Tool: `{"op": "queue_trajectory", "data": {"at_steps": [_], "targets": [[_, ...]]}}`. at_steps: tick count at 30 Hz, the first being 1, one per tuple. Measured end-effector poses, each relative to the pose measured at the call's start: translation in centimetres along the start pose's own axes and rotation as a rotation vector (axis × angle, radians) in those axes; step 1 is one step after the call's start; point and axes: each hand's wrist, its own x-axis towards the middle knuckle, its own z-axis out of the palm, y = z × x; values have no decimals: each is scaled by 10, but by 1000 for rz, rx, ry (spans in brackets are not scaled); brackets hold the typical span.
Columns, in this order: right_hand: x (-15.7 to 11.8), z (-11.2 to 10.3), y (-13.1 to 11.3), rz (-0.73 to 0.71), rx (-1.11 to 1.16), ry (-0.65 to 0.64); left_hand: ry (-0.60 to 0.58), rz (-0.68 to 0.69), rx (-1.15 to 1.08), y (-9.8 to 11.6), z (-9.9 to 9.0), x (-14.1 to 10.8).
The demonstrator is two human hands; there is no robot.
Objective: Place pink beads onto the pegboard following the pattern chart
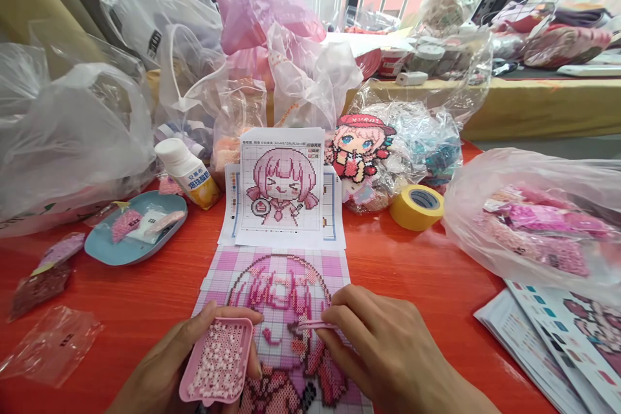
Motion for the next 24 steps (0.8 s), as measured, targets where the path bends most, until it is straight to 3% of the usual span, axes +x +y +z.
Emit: {"op": "queue_trajectory", "data": {"at_steps": [8, 24], "targets": [[0, 1, 1, 2, -6, -30, 56, -33, 23, -2, -1, 0], [1, -2, 3, -25, -29, -40, -27, -25, 45, -5, -7, 0]]}}
